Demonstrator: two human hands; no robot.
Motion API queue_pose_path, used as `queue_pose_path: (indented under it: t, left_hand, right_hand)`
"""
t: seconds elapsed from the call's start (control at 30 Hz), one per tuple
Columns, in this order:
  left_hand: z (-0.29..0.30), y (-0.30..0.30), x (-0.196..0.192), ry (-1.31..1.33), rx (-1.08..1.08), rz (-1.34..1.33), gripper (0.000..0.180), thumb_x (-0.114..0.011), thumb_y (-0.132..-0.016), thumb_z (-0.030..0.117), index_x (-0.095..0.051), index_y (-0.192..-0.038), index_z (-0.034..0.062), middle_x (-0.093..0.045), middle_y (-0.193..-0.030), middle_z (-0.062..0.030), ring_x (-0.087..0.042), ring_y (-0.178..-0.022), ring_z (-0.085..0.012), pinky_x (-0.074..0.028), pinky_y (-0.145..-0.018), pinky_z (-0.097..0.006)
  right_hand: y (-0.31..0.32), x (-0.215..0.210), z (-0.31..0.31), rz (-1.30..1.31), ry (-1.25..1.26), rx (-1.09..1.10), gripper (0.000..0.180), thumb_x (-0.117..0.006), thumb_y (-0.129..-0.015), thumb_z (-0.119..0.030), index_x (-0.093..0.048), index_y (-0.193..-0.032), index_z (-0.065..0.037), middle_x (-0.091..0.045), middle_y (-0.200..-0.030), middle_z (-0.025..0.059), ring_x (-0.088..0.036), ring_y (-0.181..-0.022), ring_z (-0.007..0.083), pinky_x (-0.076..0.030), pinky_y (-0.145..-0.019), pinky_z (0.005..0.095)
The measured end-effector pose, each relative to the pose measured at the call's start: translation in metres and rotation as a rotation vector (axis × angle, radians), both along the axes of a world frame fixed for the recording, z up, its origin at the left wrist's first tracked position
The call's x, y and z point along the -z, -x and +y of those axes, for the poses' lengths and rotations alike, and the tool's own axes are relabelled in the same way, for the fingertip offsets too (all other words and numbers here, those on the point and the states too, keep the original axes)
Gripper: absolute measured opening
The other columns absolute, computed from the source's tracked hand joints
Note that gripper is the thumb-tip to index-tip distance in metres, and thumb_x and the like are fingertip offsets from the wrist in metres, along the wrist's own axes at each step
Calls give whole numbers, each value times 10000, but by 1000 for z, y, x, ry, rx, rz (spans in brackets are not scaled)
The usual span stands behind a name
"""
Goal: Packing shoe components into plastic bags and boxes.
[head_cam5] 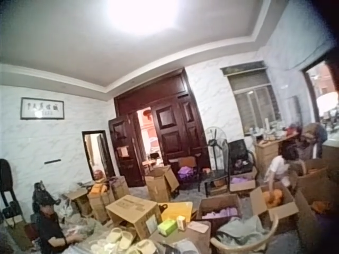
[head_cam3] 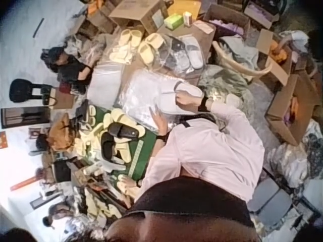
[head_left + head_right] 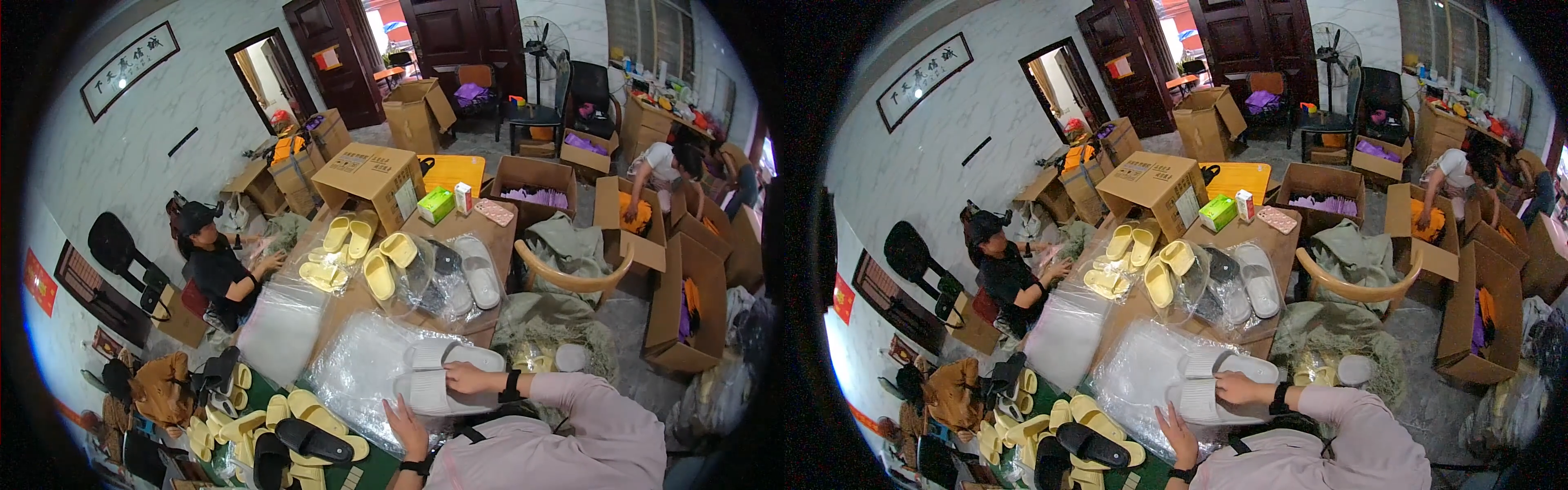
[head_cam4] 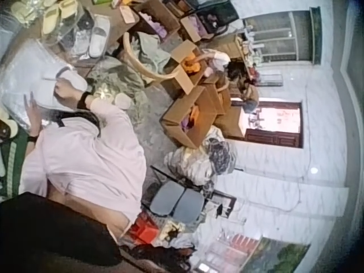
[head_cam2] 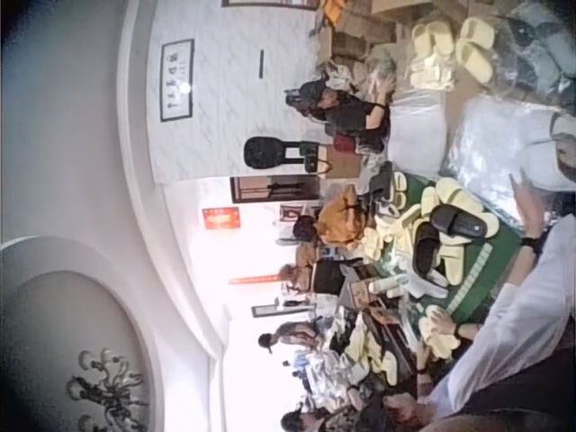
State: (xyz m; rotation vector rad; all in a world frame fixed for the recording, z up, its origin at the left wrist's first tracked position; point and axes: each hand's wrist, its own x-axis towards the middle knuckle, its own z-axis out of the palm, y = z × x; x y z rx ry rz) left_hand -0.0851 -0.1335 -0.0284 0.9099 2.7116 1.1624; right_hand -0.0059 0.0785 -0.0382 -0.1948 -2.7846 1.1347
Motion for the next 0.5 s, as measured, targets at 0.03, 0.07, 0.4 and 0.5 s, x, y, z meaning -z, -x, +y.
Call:
queue_pose_path:
  t: [0.03, 0.07, 0.4, 0.5]
  left_hand:
    - [2, -1, -3, -44, 20, -15, 412, -355, -928, 83, -362, -1339, 60, -152, -1405, -276, -187, -1298, -416, -201, -1053, -432]
    - [3, -2, -8, -67, 29, -65, 421, -355, -928, 88, -344, -1348, 58, -112, -1416, -276, -147, -1314, -419, -180, -1063, -429]
    - [3, 6, -39, -62, 119, 101, 452, -471, -860, 44, -435, -1307, 108, -24, -1422, -310, -56, -1327, -443, -115, -1073, -451]
    - [3, 4, -37, -42, 239, 74, 477, -497, -847, 53, -461, -1291, 225, -16, -1414, -327, -40, -1310, -488, -106, -1053, -530]
  right_hand:
    - [0, -4, -3, -3, 0, 1, 275, -465, -822, -179, -544, -1008, 9, -498, -1178, 233, -484, -1032, 424, -410, -861, 449]
    - [1, -7, -6, 28, -27, 11, 261, -469, -820, -186, -562, -948, 22, -491, -1186, 234, -489, -1026, 413, -408, -866, 451]
    - [12, -12, -36, 31, -5, 11, 276, -493, -811, -190, -573, -958, 30, -472, -1154, 234, -477, -992, 418, -396, -855, 460]
    - [17, 2, -38, -9, 166, 166, 294, -494, -823, -179, -556, -1060, -18, -406, -1264, 252, -416, -1108, 429, -351, -946, 445]
